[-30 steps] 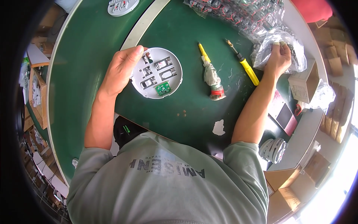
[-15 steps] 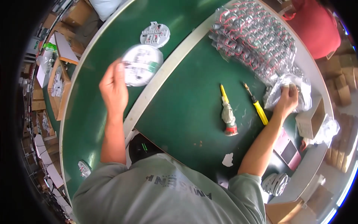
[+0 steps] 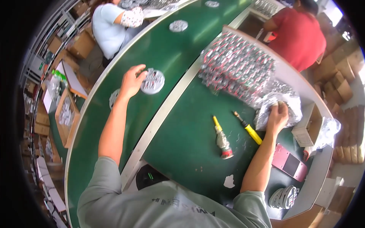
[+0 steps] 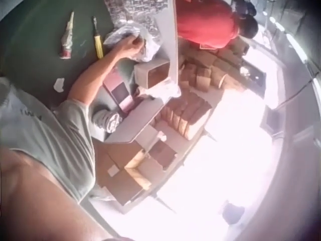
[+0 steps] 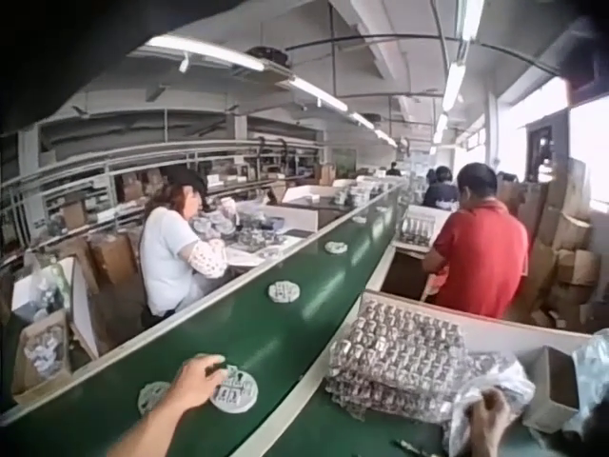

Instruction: Assembling small electronic components onto circular plates using a manual screwdriver on a production line.

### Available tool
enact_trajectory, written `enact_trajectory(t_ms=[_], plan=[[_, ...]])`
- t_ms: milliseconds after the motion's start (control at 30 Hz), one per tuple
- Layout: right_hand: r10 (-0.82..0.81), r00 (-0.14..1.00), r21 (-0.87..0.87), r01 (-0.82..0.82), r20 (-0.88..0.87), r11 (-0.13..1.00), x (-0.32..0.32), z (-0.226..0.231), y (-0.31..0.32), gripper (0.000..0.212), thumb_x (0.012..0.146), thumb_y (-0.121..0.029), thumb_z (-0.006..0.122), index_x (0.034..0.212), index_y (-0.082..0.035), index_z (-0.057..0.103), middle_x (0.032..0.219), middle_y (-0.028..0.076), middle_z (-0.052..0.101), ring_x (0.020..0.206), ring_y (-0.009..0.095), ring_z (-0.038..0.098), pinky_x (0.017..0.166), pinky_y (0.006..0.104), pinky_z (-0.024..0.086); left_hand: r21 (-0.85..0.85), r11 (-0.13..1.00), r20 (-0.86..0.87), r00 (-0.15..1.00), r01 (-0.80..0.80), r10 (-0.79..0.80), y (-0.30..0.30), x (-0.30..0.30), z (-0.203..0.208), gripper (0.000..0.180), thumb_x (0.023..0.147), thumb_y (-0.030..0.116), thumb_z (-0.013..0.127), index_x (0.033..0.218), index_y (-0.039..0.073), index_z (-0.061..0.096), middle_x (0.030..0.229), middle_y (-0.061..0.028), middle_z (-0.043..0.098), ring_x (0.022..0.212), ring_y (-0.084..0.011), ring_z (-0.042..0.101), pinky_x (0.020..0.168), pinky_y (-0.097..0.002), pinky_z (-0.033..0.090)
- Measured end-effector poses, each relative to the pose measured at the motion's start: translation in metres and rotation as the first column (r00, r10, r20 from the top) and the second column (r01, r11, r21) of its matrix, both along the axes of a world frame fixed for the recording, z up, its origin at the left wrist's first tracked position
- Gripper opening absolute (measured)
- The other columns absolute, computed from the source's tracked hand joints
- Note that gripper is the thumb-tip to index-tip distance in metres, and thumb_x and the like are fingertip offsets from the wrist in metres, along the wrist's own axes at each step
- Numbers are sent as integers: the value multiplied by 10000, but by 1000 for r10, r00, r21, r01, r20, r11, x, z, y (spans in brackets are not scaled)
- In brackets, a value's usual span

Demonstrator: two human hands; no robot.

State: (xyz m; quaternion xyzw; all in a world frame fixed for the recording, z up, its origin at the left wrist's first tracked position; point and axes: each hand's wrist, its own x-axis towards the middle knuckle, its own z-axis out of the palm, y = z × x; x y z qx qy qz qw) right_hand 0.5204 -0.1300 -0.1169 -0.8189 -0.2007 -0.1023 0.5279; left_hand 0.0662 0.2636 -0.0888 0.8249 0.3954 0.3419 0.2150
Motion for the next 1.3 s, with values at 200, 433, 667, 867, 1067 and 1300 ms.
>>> enact_trajectory(t_ms=[200,433,667,867,1067,1300], plan=[[-18,998,42,20,-56,999,-11,4,-4,184,1014,-110,712,1118,41,727,868,39,728,769,103,656,730,262,528,-215,971,-170,976,102,-140,5,5,4,189,980,162,744,1129,49,772,959,-176,760,798,-324,744,742,-426,573],[-89,996,-53,90,23,994,0,15,1,254,964,-161,723,1109,47,719,907,92,746,811,173,699,790,316,559,-38,997,47,997,68,-66,-147,18,29,111,952,125,763,945,27,711,818,-139,709,713,-312,725,673,-423,554],[-60,996,23,59,69,998,-13,34,3,252,955,-140,734,1123,48,725,1012,131,768,934,205,743,876,350,588,-242,970,44,999,29,-19,-236,12,19,194,917,156,818,1001,26,701,895,-117,714,816,-288,721,715,-417,560],[197,976,165,-211,94,964,-147,83,2,125,980,-27,735,1099,5,718,1075,95,794,960,151,731,873,310,589,-59,935,73,935,350,-346,-232,4,25,741,835,275,907,1443,4,580,1419,-196,625,1338,-362,586,1107,-475,494],[701,712,-298,-663,30,686,-279,72,24,229,828,33,835,1028,-55,769,1090,99,789,1002,232,719,877,358,586,-128,861,-132,852,493,-507,-229,12,13,1077,743,352,958,1594,-20,412,1592,-212,492,1510,-407,415,1258,-546,334],[746,647,-403,-648,155,646,-279,59,25,274,726,4,846,979,-38,752,1078,79,780,1038,299,692,897,391,580,-95,859,-145,847,503,-512,-227,20,16,1103,711,361,965,1583,-33,419,1578,-209,512,1512,-416,427,1265,-562,329]])
